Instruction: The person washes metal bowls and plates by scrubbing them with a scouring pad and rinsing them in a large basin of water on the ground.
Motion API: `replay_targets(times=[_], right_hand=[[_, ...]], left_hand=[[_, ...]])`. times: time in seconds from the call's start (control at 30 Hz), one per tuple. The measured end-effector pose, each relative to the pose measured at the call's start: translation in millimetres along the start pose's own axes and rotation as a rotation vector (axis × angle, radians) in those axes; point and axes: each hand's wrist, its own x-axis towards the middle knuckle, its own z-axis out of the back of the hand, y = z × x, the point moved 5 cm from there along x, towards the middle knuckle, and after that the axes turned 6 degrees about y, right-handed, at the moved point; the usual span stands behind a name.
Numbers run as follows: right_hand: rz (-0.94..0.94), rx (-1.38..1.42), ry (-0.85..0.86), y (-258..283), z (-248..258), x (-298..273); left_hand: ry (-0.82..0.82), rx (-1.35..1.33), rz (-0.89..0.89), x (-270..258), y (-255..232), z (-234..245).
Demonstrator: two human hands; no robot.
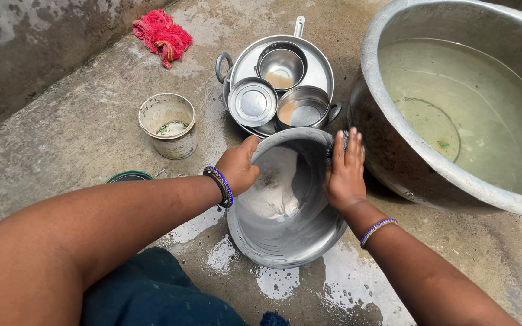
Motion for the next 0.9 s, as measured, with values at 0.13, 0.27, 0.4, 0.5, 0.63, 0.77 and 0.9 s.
replay_targets(times=[0.13, 0.27, 0.4, 0.5, 0.63, 0.77, 0.9], right_hand=[[0.355, -0.163, -0.059, 58.3, 7.4, 40.7], [0.344, -0.114, -0.123, 53.2, 8.4, 26.5], [-0.133, -0.065, -0.041, 2.9, -2.0, -32.2], [-0.192, -0.305, 0.410, 15.0, -29.3, -95.7], [-0.220, 0.018, 0.984, 79.2, -107.0, -148.1], [-0.279, 0.552, 0.843, 149.3, -137.5, -124.8], [-0.158, 0.265, 0.958, 175.3, -104.1, -91.4]], left_hand=[[0.027, 0.040, -0.177, 1.7, -22.1, -5.7], [0.054, 0.037, -0.181, -1.0, -25.4, -6.0], [0.016, 0.024, -0.163, -4.8, -15.7, -3.7], [0.040, -0.022, -0.069, -5.9, -13.0, -3.4], [0.069, -0.164, -0.169, -9.6, -30.9, -16.5], [0.029, -0.179, -0.256, -13.5, -40.3, -20.6], [0.034, -0.199, -0.250, -19.5, -33.7, -14.9]])
